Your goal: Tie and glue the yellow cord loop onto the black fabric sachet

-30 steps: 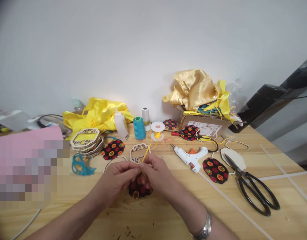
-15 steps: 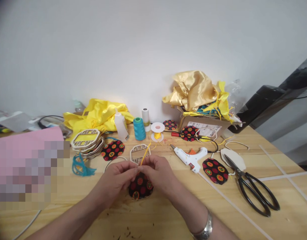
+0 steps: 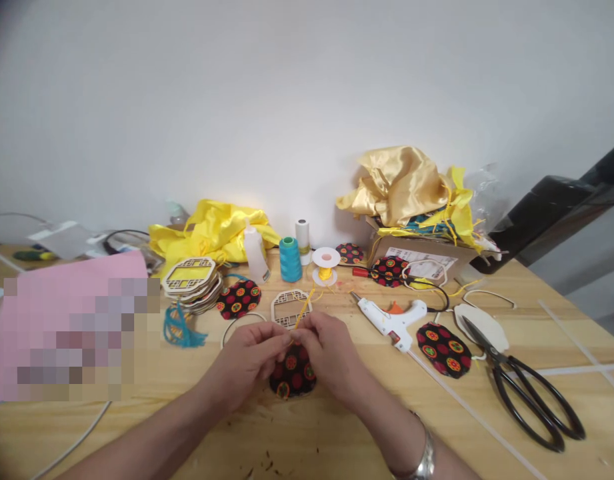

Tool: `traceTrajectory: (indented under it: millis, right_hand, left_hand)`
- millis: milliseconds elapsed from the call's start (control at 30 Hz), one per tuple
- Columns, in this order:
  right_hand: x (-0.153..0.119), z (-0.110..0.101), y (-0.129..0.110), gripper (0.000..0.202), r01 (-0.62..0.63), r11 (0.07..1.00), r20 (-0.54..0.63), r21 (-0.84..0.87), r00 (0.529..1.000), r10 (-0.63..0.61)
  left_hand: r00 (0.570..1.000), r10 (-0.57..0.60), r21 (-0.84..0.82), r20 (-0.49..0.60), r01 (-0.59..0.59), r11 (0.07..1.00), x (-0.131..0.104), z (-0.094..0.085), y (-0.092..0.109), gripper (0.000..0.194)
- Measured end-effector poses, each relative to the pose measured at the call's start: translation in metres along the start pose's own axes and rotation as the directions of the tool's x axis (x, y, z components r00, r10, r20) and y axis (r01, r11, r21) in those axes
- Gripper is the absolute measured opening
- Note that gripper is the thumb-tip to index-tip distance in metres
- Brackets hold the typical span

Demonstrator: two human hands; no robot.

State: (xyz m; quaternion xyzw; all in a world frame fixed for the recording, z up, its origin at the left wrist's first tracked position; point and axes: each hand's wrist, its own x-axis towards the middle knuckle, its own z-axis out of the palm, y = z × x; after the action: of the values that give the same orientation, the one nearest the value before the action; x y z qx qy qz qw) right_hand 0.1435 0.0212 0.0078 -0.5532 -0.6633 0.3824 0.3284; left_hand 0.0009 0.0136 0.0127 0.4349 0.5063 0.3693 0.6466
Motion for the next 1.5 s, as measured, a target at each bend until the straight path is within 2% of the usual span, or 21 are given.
traceTrajectory:
  millis: [200, 433, 667, 800, 900, 1033, 1133, 1300, 1400, 1500]
  right_hand:
    - [0.001, 0.002, 0.002, 0.021, 0.035, 0.996, 0.005, -0.085, 0.999, -0.035]
    - [0.002, 0.002, 0.001, 0.023, 0.048, 0.991, -0.026, -0.124, 0.998, -0.051]
    - [0.001, 0.001, 0.004, 0.022, 0.093, 0.974, -0.082, -0.206, 0.99, -0.112]
    - [0.0, 0.0, 0.003, 0.021, 0.102, 0.973, -0.121, -0.206, 0.984, -0.129]
    - [-0.001, -0.001, 0.0, 0.022, 0.073, 0.99, -0.107, -0.119, 0.991, -0.086]
    - [0.0, -0.001, -0.002, 0.021, -0.002, 0.999, -0.048, 0.052, 0.999, 0.005]
    - [0.002, 0.0, -0.001, 0.021, -0.091, 0.97, 0.006, 0.226, 0.996, 0.092]
    - [0.002, 0.001, -0.003, 0.023, -0.222, 0.824, 0.119, 0.521, 0.975, 0.187]
    - [0.0, 0.001, -0.007, 0.025, -0.258, 0.76, 0.163, 0.597, 0.966, 0.2]
    - [0.0, 0.0, -0.008, 0.024, -0.269, 0.736, 0.184, 0.622, 0.963, 0.197]
  left_hand:
    - [0.999, 0.041, 0.042, 0.017, -0.041, 0.998, 0.0, -0.003, -0.001, 0.016]
    - [0.987, 0.144, 0.133, -0.074, -0.134, 0.982, 0.001, -0.004, -0.004, 0.014]
    - [0.94, 0.31, 0.208, -0.142, -0.278, 0.938, -0.002, -0.005, 0.003, 0.01]
    - [0.908, 0.405, 0.257, -0.104, -0.369, 0.893, -0.002, -0.005, -0.005, 0.008]
    - [0.858, 0.512, 0.382, -0.036, -0.462, 0.8, -0.003, -0.005, -0.013, 0.01]
    - [0.811, 0.584, 0.555, 0.044, -0.506, 0.661, -0.005, -0.003, -0.018, 0.016]
    - [0.807, 0.585, 0.596, 0.083, -0.511, 0.619, -0.005, -0.003, -0.017, 0.019]
    - [0.797, 0.592, 0.613, 0.123, -0.53, 0.586, -0.004, -0.003, -0.018, 0.022]
    - [0.803, 0.579, 0.622, 0.141, -0.527, 0.579, -0.005, -0.003, -0.016, 0.022]
    - [0.806, 0.573, 0.607, 0.149, -0.532, 0.59, -0.006, -0.002, -0.013, 0.022]
